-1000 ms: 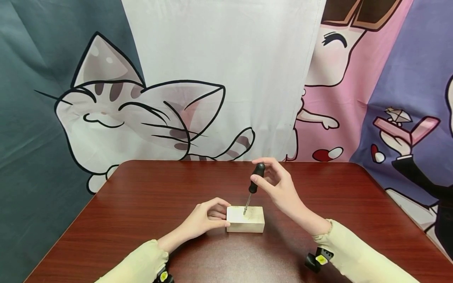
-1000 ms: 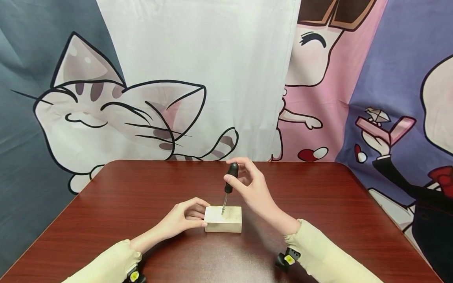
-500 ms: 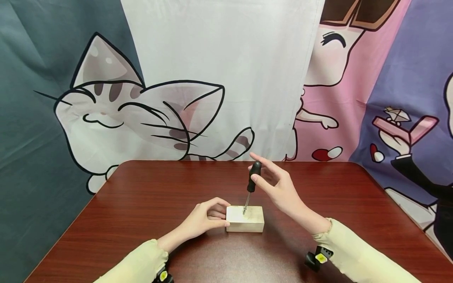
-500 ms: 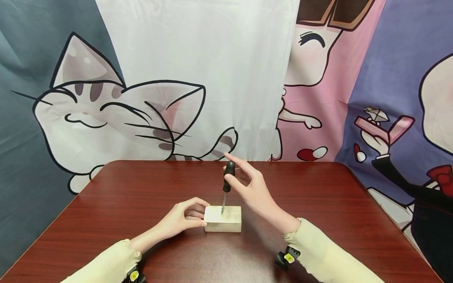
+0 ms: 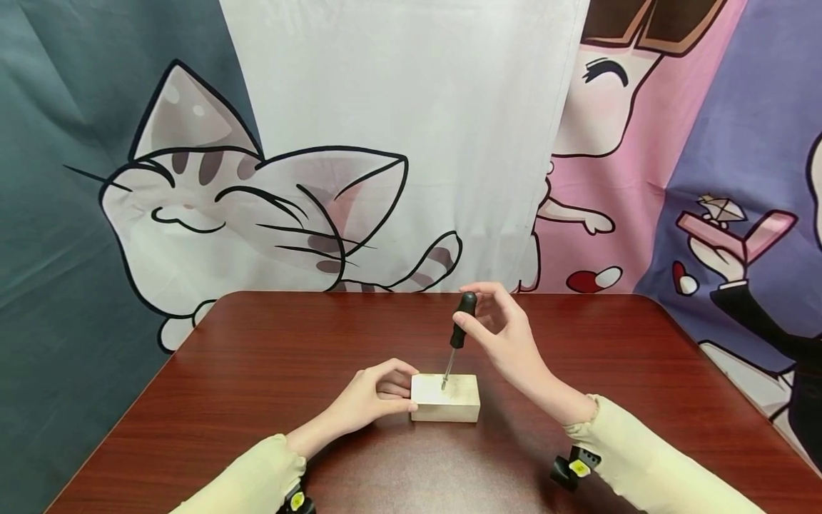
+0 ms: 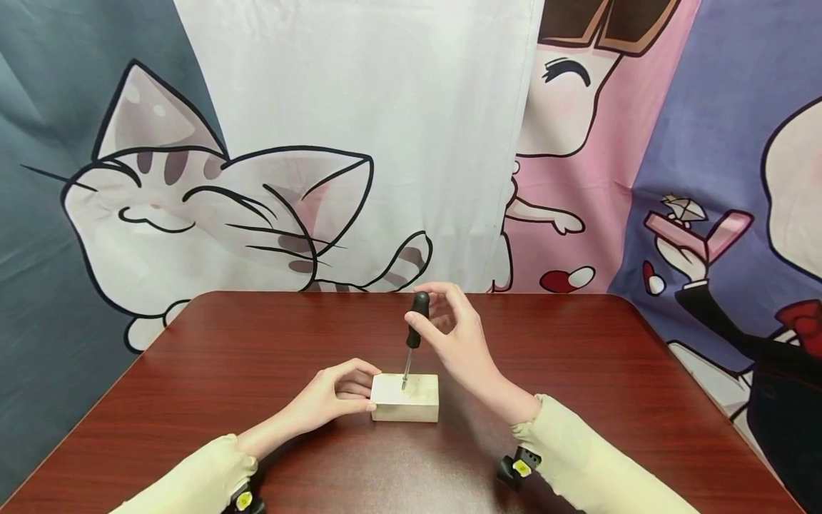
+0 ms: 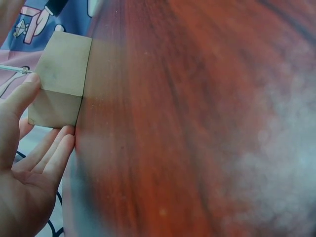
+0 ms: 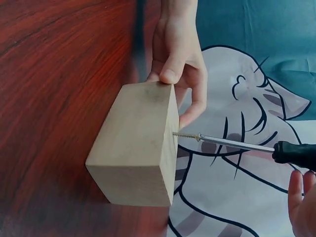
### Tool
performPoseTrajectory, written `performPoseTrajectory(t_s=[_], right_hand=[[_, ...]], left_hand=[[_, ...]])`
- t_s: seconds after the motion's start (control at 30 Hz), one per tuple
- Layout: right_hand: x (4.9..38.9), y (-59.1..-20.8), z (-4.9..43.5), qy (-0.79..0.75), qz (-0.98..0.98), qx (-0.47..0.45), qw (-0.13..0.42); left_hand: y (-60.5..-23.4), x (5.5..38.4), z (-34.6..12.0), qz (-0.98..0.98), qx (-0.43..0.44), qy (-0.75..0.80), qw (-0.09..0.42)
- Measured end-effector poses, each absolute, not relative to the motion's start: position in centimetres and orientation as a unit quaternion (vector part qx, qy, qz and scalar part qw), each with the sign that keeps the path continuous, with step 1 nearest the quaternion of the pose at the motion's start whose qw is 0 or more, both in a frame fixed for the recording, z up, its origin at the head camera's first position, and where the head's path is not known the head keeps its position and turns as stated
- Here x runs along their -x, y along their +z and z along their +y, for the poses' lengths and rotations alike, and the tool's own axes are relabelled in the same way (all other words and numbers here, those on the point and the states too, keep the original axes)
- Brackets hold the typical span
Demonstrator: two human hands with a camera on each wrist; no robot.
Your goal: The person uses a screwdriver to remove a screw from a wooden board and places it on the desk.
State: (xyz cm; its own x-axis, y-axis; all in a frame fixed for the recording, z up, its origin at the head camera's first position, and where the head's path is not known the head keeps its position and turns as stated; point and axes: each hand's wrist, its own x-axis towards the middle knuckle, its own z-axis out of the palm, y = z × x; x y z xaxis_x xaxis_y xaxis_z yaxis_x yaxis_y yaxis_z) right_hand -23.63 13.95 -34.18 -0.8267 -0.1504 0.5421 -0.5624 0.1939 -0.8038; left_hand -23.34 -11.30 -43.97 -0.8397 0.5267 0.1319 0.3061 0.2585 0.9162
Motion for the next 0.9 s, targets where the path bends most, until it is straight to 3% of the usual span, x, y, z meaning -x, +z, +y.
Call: performPoseTrajectory(t_s=[0.9], right_hand=[[23.45, -33.9, 14.48, 0.576, -0.754, -0.279, 0.15]], left_hand=[[-43.85, 23.22, -11.31, 0.784, -0.256, 0.556, 0.106]])
